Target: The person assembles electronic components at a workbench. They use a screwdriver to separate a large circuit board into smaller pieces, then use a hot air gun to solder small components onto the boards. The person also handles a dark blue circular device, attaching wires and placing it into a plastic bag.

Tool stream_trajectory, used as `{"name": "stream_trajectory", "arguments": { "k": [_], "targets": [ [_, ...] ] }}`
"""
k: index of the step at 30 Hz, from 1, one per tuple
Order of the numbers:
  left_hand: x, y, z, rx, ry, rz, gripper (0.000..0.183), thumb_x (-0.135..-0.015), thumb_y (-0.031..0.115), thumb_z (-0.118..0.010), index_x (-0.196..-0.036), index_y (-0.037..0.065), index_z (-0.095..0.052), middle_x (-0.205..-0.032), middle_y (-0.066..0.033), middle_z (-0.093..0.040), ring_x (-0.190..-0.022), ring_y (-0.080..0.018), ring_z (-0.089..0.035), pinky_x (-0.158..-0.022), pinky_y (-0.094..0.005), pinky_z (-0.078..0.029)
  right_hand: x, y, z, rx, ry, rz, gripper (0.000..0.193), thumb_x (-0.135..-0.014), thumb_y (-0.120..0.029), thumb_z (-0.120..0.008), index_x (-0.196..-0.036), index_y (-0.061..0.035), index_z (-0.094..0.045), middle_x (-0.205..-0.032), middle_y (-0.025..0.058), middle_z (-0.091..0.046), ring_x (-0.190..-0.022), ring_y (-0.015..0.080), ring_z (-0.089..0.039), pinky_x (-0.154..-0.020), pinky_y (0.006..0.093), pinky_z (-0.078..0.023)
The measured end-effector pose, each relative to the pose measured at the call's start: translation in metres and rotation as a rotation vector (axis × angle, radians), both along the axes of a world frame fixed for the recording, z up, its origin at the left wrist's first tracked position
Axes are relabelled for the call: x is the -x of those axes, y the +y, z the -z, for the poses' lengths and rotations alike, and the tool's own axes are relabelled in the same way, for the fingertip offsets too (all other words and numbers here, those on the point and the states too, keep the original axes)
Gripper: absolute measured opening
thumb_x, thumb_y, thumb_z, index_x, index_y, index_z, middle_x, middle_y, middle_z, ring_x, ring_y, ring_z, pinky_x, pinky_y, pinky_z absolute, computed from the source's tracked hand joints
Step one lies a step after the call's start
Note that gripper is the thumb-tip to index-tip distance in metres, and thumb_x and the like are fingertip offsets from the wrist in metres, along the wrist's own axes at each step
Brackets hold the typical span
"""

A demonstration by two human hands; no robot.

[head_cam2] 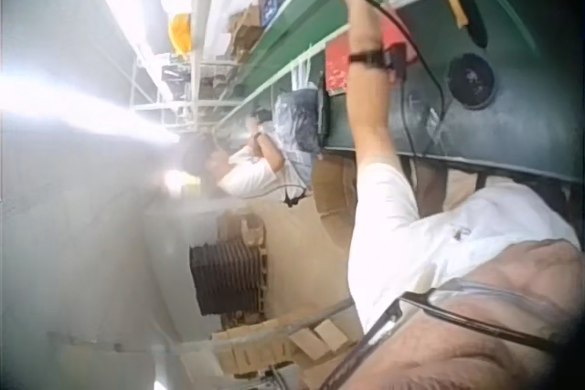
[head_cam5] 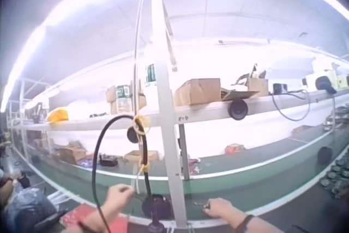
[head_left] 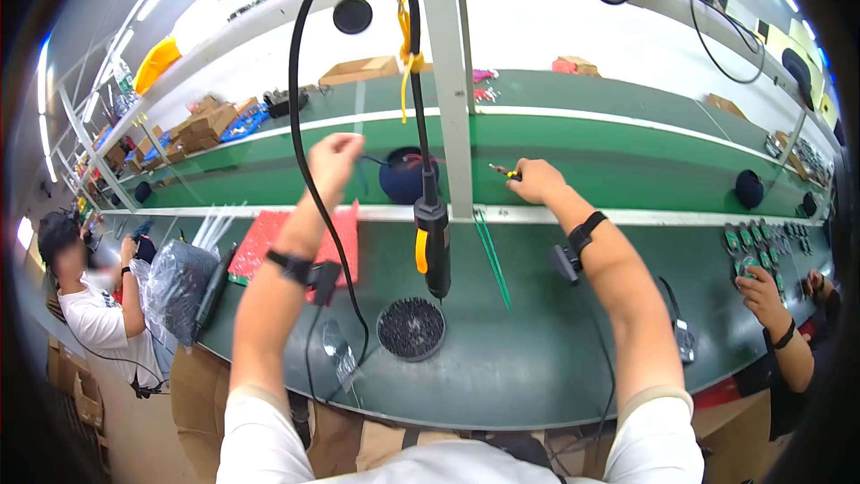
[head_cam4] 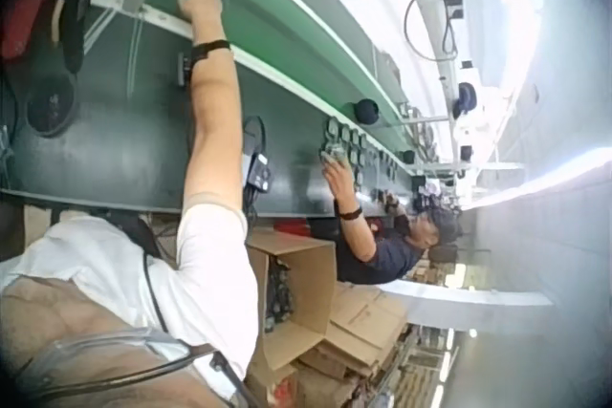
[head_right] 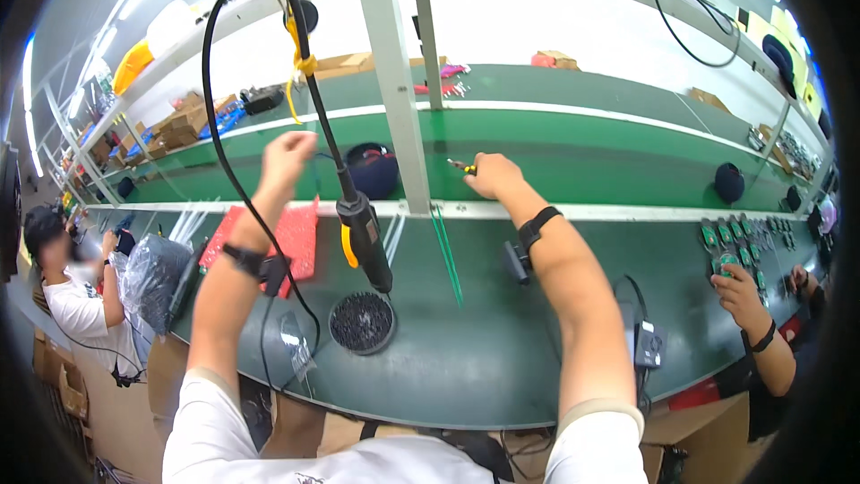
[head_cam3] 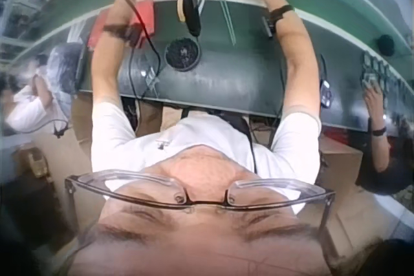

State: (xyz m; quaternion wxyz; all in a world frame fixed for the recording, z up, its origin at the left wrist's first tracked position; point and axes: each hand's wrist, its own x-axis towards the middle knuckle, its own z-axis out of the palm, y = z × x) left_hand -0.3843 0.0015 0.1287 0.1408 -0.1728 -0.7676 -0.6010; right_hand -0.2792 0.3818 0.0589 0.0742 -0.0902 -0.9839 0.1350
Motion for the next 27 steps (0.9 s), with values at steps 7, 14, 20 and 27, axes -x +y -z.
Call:
{"name": "stream_trajectory", "arguments": {
  "k": [7,14,20,27],
  "targets": [
    [-0.13,-0.129,0.031,0.133,-0.174,0.106,0.016,-0.095,0.014,-0.071,-0.103,0.001,-0.074,-0.086,-0.0024,-0.071,-0.075,-0.0097,-0.064,-0.067,-0.0262,-0.052,-0.11,0.017,0.04,-0.299,-0.065,0.042,0.043,-0.092,-0.036,-0.067,-0.118,-0.0015,-0.063,-0.12,0.0199,-0.061,-0.115,0.0389,-0.062,-0.097,0.0503,-0.053],
    [-0.121,-0.092,0.096,0.421,-0.384,0.217,0.014,-0.09,0.015,-0.075,-0.093,0.001,-0.073,-0.072,-0.003,-0.068,-0.06,-0.0091,-0.062,-0.054,-0.0256,-0.05,-0.138,-0.011,0.053,-0.307,0.007,0.04,0.043,-0.093,-0.037,-0.07,-0.114,-0.0005,-0.064,-0.117,0.0196,-0.059,-0.116,0.038,-0.059,-0.096,0.0489,-0.053],
    [-0.096,-0.023,0.113,0.372,-0.434,0.288,0.015,-0.088,0.015,-0.077,-0.092,0.001,-0.076,-0.073,-0.0077,-0.073,-0.058,-0.0142,-0.068,-0.05,-0.0275,-0.051,-0.152,-0.033,0.067,-0.273,0.162,0.044,0.04,-0.09,-0.034,-0.073,-0.112,-0.001,-0.066,-0.115,0.0199,-0.059,-0.114,0.0393,-0.058,-0.092,0.0477,-0.055],
    [-0.083,-0.06,0.129,1.073,0.219,-0.256,0.026,-0.079,0.024,-0.084,-0.098,0.007,-0.076,-0.093,-0.0193,-0.074,-0.093,-0.0385,-0.071,-0.085,-0.0511,-0.055,-0.161,-0.033,0.077,-0.263,0.258,0.015,0.039,-0.089,-0.034,-0.075,-0.114,-0.004,-0.067,-0.115,0.0169,-0.059,-0.111,0.0367,-0.058,-0.092,0.0462,-0.053]
  ]
}}
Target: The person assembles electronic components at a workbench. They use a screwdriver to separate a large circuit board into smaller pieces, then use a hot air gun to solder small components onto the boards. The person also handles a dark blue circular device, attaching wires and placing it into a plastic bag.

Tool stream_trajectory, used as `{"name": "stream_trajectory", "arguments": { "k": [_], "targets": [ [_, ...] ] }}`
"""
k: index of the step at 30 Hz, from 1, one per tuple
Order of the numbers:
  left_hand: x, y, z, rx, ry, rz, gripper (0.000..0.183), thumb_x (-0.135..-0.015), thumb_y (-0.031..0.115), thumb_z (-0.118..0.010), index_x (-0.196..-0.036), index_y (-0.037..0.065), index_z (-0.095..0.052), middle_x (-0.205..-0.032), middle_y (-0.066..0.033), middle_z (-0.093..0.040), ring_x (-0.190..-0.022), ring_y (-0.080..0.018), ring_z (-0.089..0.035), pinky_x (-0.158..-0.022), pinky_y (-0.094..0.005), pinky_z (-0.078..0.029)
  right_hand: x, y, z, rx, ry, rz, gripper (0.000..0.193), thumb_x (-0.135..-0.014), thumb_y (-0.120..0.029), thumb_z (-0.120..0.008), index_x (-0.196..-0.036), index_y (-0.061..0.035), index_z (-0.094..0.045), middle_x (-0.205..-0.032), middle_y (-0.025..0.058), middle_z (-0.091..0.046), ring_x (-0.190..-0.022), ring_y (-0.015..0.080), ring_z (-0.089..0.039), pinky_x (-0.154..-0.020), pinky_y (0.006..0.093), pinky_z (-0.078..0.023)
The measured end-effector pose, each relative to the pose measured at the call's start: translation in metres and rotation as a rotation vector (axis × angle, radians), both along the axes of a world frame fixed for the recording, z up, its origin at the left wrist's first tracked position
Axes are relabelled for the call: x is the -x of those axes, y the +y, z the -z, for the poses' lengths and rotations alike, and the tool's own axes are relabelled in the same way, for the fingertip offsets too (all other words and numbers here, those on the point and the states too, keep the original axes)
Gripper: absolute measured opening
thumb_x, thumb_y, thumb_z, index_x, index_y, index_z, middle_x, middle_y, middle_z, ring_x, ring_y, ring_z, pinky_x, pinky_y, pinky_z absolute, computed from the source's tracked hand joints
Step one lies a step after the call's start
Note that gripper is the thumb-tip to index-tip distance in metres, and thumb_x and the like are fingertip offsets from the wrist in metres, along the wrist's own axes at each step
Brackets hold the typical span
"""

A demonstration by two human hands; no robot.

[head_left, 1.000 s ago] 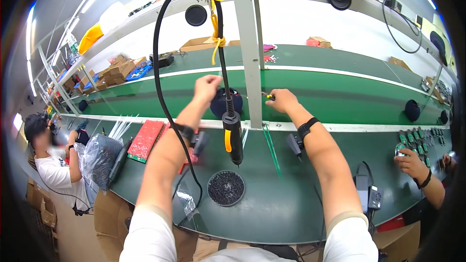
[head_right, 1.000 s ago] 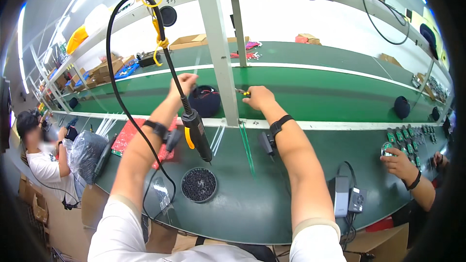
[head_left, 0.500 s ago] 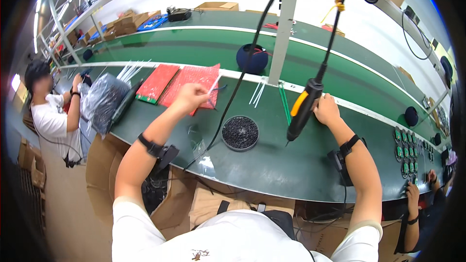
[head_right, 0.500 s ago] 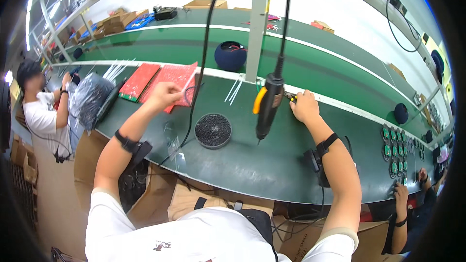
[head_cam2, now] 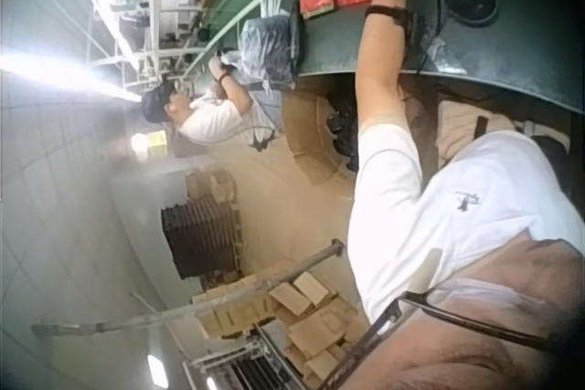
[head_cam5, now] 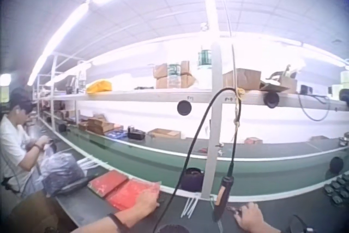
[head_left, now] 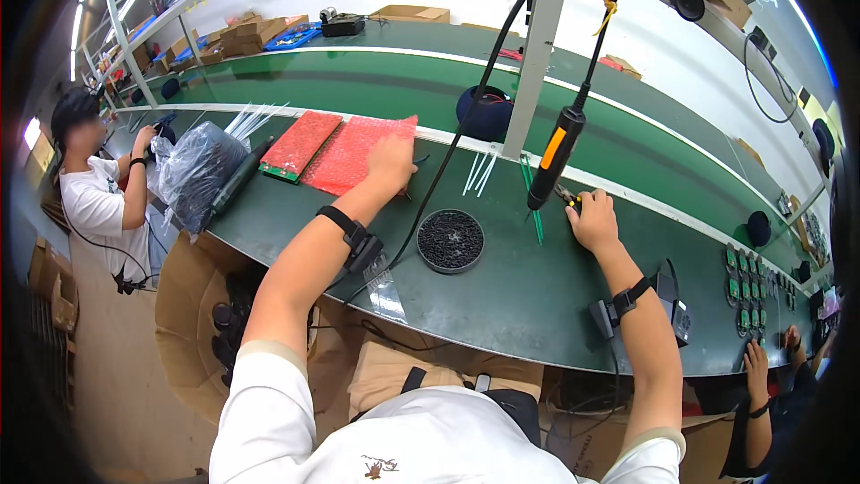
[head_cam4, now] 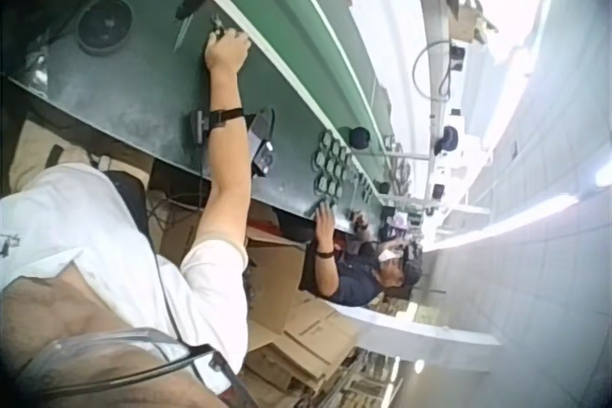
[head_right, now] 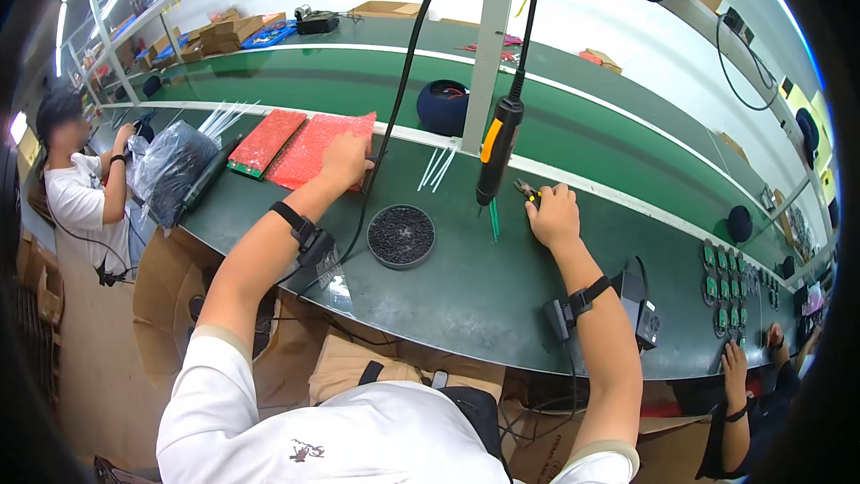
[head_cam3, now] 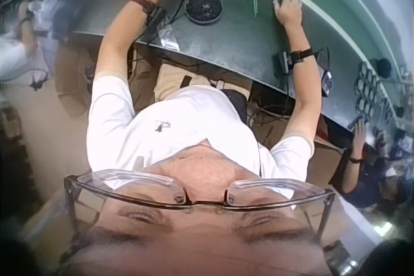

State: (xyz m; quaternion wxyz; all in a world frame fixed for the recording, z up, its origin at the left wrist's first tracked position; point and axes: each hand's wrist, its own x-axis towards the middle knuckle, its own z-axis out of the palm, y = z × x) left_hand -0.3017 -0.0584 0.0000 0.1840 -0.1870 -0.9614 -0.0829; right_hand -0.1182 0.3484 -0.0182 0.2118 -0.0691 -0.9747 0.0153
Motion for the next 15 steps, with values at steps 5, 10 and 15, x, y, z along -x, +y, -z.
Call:
{"name": "stream_trajectory", "arguments": {
  "k": [5,10,15],
  "targets": [
    [0.011,-0.018,0.008,-0.212,-0.148,-0.008,0.021,-0.085,0.022,-0.08,-0.095,0.004,-0.074,-0.088,-0.0161,-0.073,-0.081,-0.036,-0.071,-0.074,-0.0463,-0.057,0.004,-0.001,-0.001,-0.017,-0.035,0.02,0.04,-0.089,-0.035,-0.075,-0.115,-0.0055,-0.066,-0.117,0.0172,-0.058,-0.112,0.0372,-0.057,-0.092,0.0471,-0.053],
    [0.012,-0.034,-0.034,-0.973,-0.535,0.087,0.016,-0.095,0.021,-0.075,-0.094,0.006,-0.07,-0.082,-0.0021,-0.07,-0.071,-0.013,-0.066,-0.063,-0.0288,-0.051,0.007,-0.007,-0.011,-0.034,-0.129,0.03,0.041,-0.091,-0.035,-0.073,-0.117,-0.0044,-0.064,-0.12,0.0184,-0.056,-0.116,0.0388,-0.056,-0.092,0.0493,-0.055],
    [-0.009,-0.046,-0.077,-1.138,-0.659,0.125,0.012,-0.099,0.019,-0.072,-0.103,0.009,-0.067,-0.088,0.0022,-0.066,-0.074,-0.0072,-0.063,-0.064,-0.0248,-0.051,0.015,-0.015,-0.028,-0.014,-0.278,0.058,0.045,-0.092,-0.038,-0.072,-0.121,-0.0042,-0.064,-0.125,0.019,-0.055,-0.119,0.0394,-0.057,-0.094,0.0504,-0.055]
  ]
}}
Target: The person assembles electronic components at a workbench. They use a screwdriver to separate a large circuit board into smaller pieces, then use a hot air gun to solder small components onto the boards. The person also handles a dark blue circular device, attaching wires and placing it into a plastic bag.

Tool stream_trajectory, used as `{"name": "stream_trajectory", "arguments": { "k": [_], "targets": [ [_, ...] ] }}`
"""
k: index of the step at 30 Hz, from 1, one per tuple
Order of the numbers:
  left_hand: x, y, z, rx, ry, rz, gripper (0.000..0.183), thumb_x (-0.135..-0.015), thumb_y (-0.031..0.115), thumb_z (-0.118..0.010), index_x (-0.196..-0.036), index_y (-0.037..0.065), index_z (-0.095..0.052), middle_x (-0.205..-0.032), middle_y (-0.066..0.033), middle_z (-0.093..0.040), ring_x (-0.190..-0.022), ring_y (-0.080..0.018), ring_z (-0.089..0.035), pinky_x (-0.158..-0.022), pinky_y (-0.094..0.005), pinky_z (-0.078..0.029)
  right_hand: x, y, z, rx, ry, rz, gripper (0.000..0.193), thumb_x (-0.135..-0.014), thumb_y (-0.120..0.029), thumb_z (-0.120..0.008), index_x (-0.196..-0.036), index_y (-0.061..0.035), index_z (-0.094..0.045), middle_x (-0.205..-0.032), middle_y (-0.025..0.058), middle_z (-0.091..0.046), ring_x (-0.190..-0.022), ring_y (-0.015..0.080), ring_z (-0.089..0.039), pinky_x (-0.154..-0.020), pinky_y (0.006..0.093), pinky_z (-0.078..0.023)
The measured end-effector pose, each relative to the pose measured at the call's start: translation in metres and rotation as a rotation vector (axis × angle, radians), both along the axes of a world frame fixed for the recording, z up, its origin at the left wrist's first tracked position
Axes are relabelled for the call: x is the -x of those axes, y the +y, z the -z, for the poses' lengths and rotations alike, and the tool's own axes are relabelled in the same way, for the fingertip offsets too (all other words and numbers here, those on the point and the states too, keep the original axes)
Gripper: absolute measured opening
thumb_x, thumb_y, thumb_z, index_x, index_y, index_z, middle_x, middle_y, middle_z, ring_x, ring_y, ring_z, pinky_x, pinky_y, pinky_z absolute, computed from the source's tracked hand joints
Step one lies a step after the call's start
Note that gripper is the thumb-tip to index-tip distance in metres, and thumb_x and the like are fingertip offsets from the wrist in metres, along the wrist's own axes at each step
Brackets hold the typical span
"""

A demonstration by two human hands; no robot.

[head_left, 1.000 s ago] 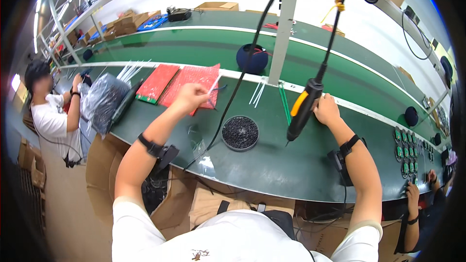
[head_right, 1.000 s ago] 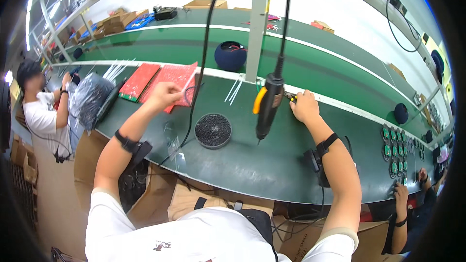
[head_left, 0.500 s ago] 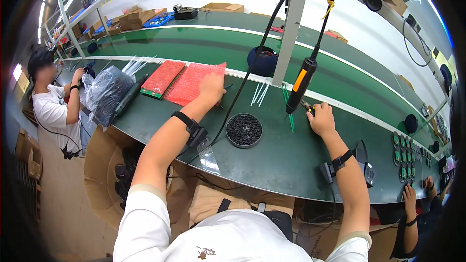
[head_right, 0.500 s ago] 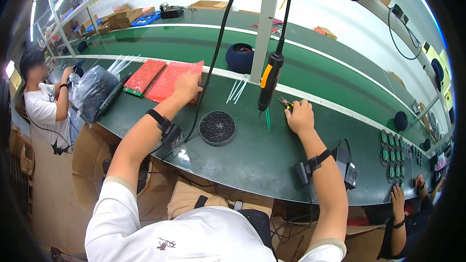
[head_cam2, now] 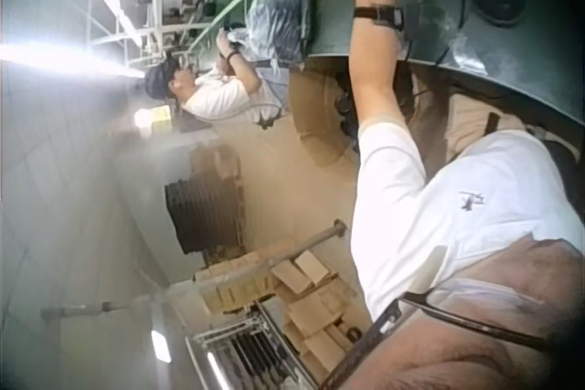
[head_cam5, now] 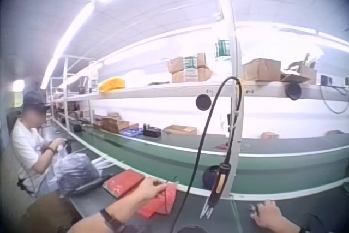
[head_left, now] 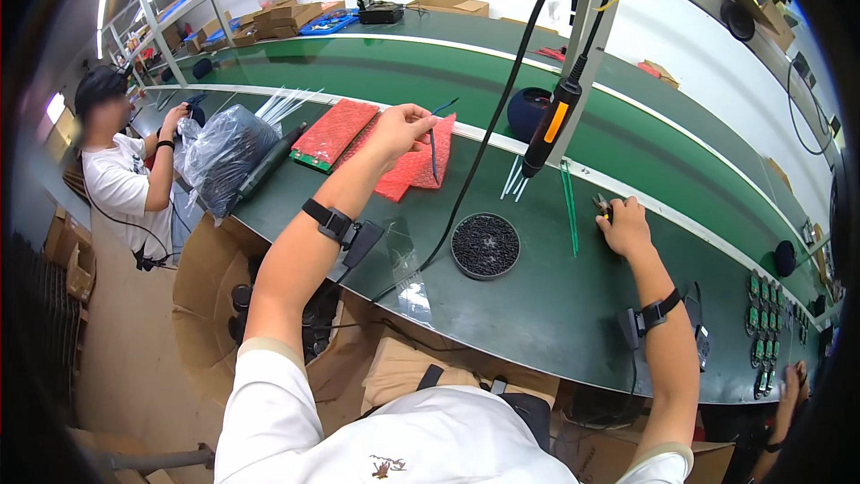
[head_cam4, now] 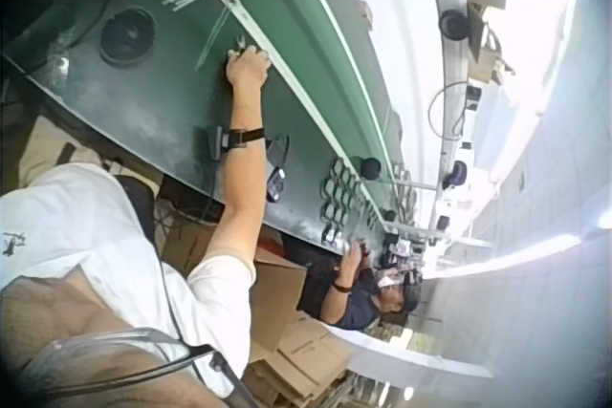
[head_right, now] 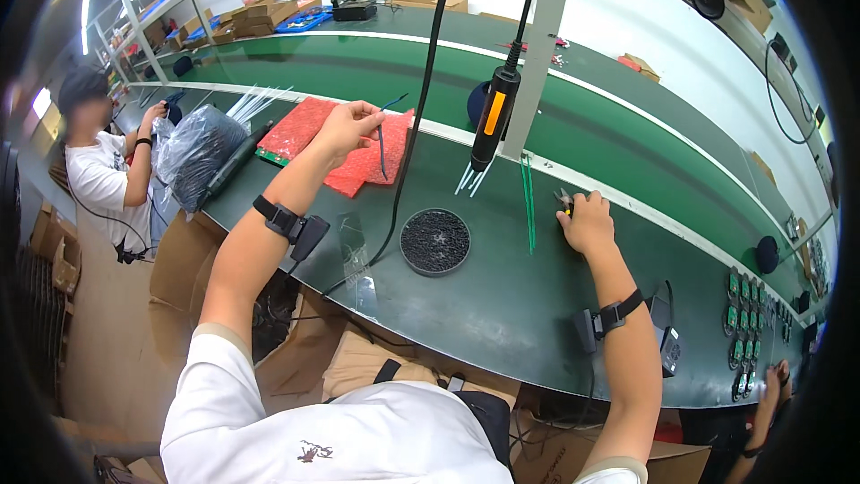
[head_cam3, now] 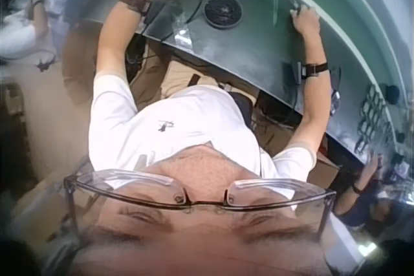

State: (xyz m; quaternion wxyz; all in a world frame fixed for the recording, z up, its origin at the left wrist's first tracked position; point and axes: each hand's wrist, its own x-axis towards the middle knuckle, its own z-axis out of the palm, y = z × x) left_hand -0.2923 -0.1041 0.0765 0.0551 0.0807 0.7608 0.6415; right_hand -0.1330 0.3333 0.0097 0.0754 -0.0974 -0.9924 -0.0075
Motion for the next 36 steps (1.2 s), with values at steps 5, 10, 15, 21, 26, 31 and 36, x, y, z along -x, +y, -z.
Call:
{"name": "stream_trajectory", "arguments": {
  "k": [5,10,15,21,26,31,36],
  "targets": [
    [-0.003,0.0,-0.011,-0.098,-0.047,0.03,0.012,-0.1,0.019,-0.071,-0.103,0.009,-0.065,-0.088,0.0016,-0.066,-0.073,-0.008,-0.063,-0.066,-0.0249,-0.054,0.03,0.002,-0.02,0.168,0.035,-0.014,0.051,-0.09,-0.036,-0.075,-0.128,-0.0046,-0.062,-0.123,0.0213,-0.06,-0.118,0.0402,-0.06,-0.098,0.0483,-0.053],
    [0.012,0.012,-0.007,-0.165,-0.049,0.079,0.013,-0.101,0.016,-0.068,-0.106,0.004,-0.065,-0.091,-0.0036,-0.068,-0.073,-0.0114,-0.066,-0.065,-0.0269,-0.057,0.093,0.007,-0.031,0.374,0.301,-0.274,0.064,-0.086,-0.012,-0.077,-0.144,-0.0118,-0.051,-0.13,0.0228,-0.06,-0.124,0.0427,-0.057,-0.105,0.0477,-0.048],
    [0.021,0.036,-0.004,-0.184,-0.086,0.071,0.012,-0.104,0.016,-0.063,-0.106,0.004,-0.063,-0.092,-0.0053,-0.068,-0.074,-0.0128,-0.067,-0.066,-0.0277,-0.059,0.175,0.007,-0.023,0.344,0.348,-0.382,0.075,-0.081,-0.011,-0.082,-0.148,-0.0157,-0.048,-0.146,0.0214,-0.052,-0.141,0.04,-0.043,-0.115,0.0456,-0.042],
    [0.025,0.055,-0.007,-0.126,-0.086,0.099,0.013,-0.103,0.016,-0.064,-0.106,0.004,-0.06,-0.101,-0.0114,-0.071,-0.082,-0.0175,-0.071,-0.074,-0.0298,-0.062,0.221,0.002,-0.012,0.418,0.343,-0.563,0.069,-0.076,-0.008,-0.084,-0.139,-0.0087,-0.055,-0.147,0.0205,-0.052,-0.131,0.0434,-0.054,-0.109,0.0457,-0.049],
    [0.03,0.066,-0.013,-0.243,-0.02,0.115,0.017,-0.102,0.013,-0.066,-0.111,0.001,-0.057,-0.102,-0.0146,-0.07,-0.086,-0.0214,-0.073,-0.077,-0.0326,-0.063,0.198,-0.009,-0.028,0.354,0.464,-0.37,0.07,-0.066,0.0,-0.086,-0.129,-0.0055,-0.056,-0.144,0.0228,-0.055,-0.125,0.0459,-0.057,-0.106,0.0467,-0.051],
    [-0.005,0.044,-0.035,-0.397,0.101,0.101,0.02,-0.101,0.014,-0.067,-0.116,0.004,-0.058,-0.102,-0.0096,-0.068,-0.092,-0.0189,-0.07,-0.081,-0.0342,-0.06,0.117,-0.002,-0.059,0.331,0.661,-0.106,0.064,-0.06,0.004,-0.087,-0.116,-0.0053,-0.057,-0.159,0.0268,-0.038,-0.132,0.0473,-0.052,-0.105,0.0487,-0.05],
    [-0.088,0.01,-0.062,-0.532,0.235,0.069,0.013,-0.105,0.012,-0.06,-0.117,0.007,-0.059,-0.101,-0.0036,-0.063,-0.086,-0.0142,-0.064,-0.078,-0.03,-0.056,-0.023,-0.009,-0.079,0.327,0.8,-0.084,0.057,-0.06,0.004,-0.09,-0.107,-0.0062,-0.06,-0.159,0.0227,-0.039,-0.132,0.0436,-0.054,-0.103,0.0461,-0.051]
  ]
}}
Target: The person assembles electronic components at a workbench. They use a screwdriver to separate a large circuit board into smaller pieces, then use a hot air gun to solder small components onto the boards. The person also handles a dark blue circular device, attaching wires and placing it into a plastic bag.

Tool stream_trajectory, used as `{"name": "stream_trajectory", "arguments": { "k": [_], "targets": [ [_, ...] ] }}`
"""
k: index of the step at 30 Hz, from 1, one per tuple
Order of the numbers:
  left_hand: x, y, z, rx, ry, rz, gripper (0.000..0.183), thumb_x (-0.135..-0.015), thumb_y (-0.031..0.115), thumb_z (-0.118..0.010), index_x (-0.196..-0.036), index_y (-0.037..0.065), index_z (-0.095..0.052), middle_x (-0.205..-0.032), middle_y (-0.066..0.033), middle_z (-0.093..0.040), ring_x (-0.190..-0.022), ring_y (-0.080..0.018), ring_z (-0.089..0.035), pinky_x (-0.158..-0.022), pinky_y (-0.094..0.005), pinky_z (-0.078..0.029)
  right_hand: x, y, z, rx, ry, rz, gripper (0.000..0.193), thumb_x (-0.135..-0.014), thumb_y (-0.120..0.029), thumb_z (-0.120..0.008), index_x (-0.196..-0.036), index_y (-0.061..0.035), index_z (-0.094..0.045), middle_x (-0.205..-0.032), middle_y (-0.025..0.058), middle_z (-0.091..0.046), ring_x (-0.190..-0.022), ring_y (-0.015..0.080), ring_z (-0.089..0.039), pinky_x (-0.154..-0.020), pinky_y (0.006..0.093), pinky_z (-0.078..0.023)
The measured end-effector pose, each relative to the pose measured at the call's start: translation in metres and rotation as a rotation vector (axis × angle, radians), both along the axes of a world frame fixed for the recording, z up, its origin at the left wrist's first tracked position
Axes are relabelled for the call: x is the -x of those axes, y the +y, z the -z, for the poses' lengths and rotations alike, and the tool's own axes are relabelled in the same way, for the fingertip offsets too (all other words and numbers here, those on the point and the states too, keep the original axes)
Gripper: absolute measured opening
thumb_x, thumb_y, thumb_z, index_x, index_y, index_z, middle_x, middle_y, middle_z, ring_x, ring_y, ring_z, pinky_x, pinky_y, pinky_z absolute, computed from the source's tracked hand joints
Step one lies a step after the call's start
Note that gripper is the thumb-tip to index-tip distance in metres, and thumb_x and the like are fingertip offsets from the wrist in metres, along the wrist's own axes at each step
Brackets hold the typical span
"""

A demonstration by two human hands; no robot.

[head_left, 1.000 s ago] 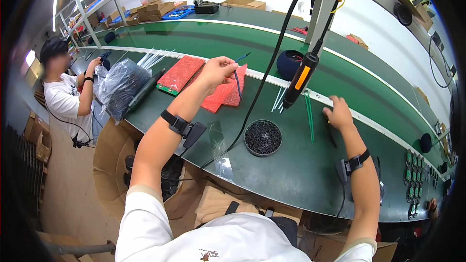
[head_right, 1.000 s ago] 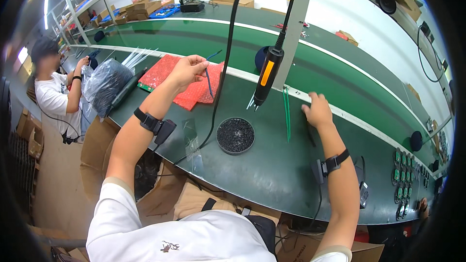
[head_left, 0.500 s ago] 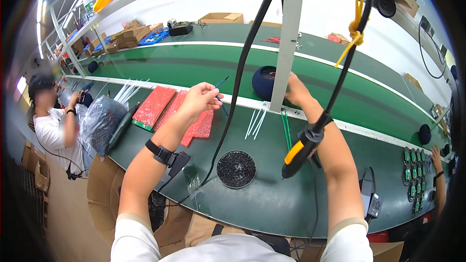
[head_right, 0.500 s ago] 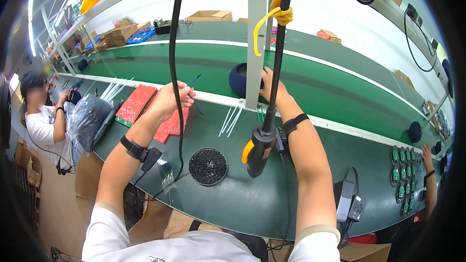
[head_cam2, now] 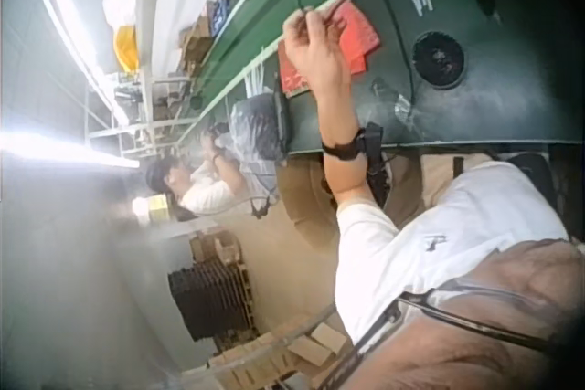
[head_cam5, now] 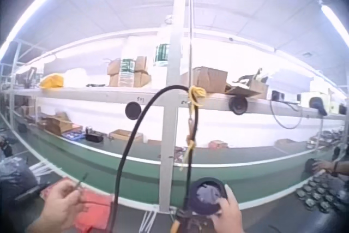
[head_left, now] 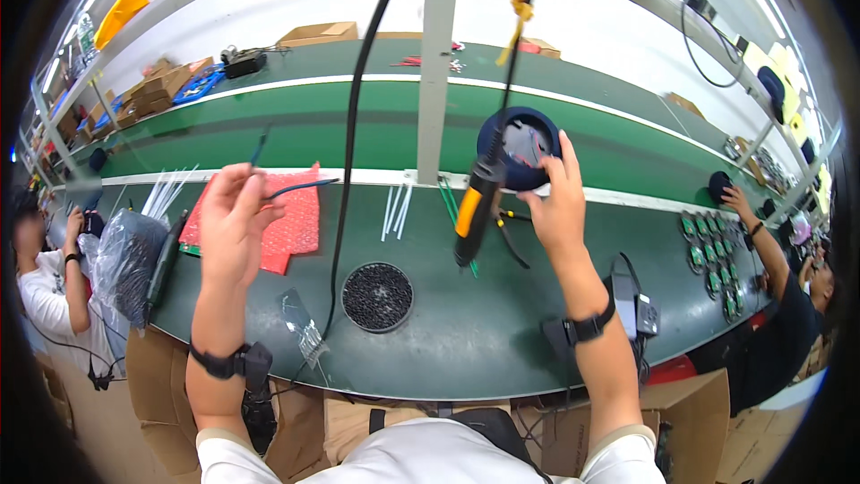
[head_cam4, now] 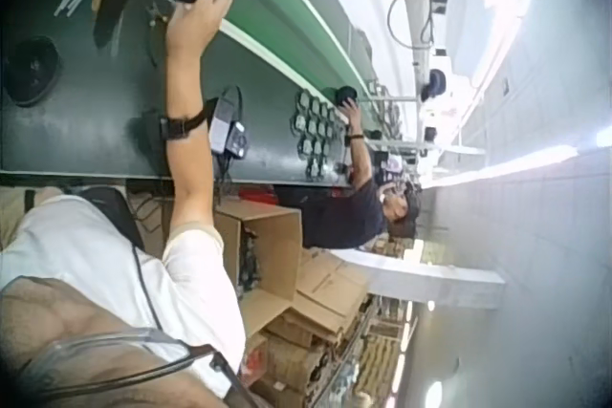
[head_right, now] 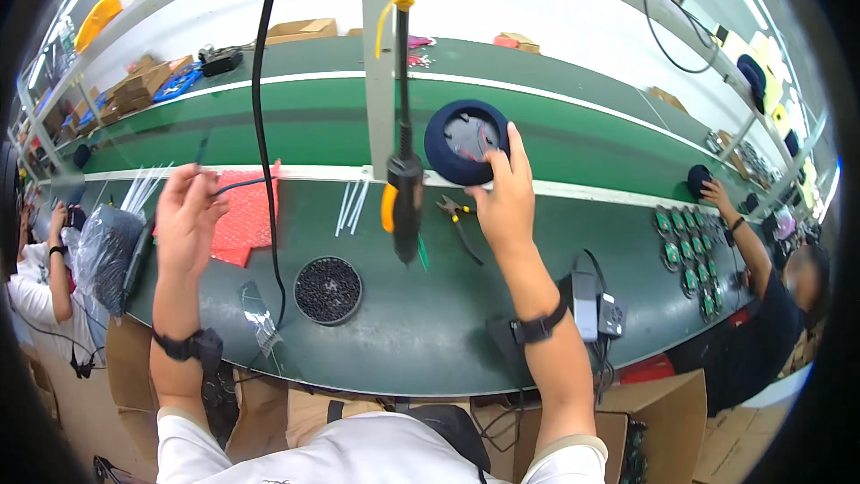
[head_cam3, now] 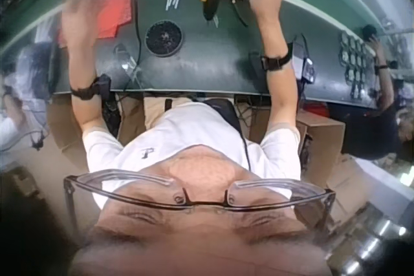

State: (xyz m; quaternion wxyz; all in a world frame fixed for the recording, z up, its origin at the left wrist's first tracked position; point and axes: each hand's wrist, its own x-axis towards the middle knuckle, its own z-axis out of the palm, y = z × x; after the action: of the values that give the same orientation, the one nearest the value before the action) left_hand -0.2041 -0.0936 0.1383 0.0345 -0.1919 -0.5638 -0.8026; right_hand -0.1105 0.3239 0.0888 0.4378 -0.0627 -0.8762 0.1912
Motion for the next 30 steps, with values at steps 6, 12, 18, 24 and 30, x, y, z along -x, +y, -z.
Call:
{"name": "stream_trajectory", "arguments": {
  "k": [6,12,18,24,30],
  "targets": [
    [-0.101,-0.007,-0.015,-0.02,0.336,0.121,0.011,-0.103,0.009,-0.063,-0.109,0.002,-0.057,-0.097,-0.0067,-0.061,-0.084,-0.0171,-0.064,-0.077,-0.033,-0.058,-0.145,-0.059,-0.002,-0.149,0.069,0.05,0.041,-0.063,0.014,-0.081,-0.095,-0.0039,-0.062,-0.158,0.0271,-0.039,-0.14,0.0451,-0.047,-0.095,0.0425,-0.057],
    [-0.159,0.017,-0.007,0.13,0.469,0.388,0.021,-0.093,-0.003,-0.07,-0.112,-0.009,-0.063,-0.105,-0.0192,-0.064,-0.095,-0.0263,-0.071,-0.088,-0.0406,-0.062,-0.206,-0.116,0.022,-0.051,0.111,-0.158,0.031,-0.069,0.019,-0.07,-0.092,-0.0004,-0.062,-0.153,0.0317,-0.04,-0.14,0.0519,-0.044,-0.1,0.0504,-0.059],
    [-0.188,0.001,0.009,0.03,0.302,0.402,0.016,-0.097,-0.005,-0.065,-0.111,-0.008,-0.058,-0.107,-0.0196,-0.064,-0.098,-0.0272,-0.071,-0.089,-0.0412,-0.063,-0.213,-0.166,0.036,-0.032,0.076,-0.431,0.025,-0.072,0.01,-0.075,-0.091,-0.0017,-0.064,-0.146,0.0306,-0.05,-0.132,0.051,-0.053,-0.11,0.0532,-0.048],
    [-0.199,-0.041,0.025,0.039,0.144,0.25,0.015,-0.101,0.002,-0.062,-0.112,-0.006,-0.056,-0.106,-0.0158,-0.064,-0.095,-0.0267,-0.074,-0.084,-0.0367,-0.065,-0.199,-0.206,0.026,0.032,-0.07,-0.663,0.022,-0.073,0.005,-0.076,-0.092,-0.003,-0.067,-0.143,0.0296,-0.054,-0.129,0.0487,-0.056,-0.105,0.0505,-0.052],
    [-0.21,-0.074,0.03,0.019,0.11,0.047,0.014,-0.103,0.006,-0.061,-0.111,-0.004,-0.055,-0.103,-0.0148,-0.062,-0.088,-0.0256,-0.073,-0.078,-0.0352,-0.064,-0.176,-0.235,0.025,-0.129,-0.036,-0.733,0.023,-0.072,0.001,-0.076,-0.093,-0.005,-0.069,-0.14,0.0291,-0.057,-0.126,0.0488,-0.057,-0.099,0.048,-0.055]
  ]
}}
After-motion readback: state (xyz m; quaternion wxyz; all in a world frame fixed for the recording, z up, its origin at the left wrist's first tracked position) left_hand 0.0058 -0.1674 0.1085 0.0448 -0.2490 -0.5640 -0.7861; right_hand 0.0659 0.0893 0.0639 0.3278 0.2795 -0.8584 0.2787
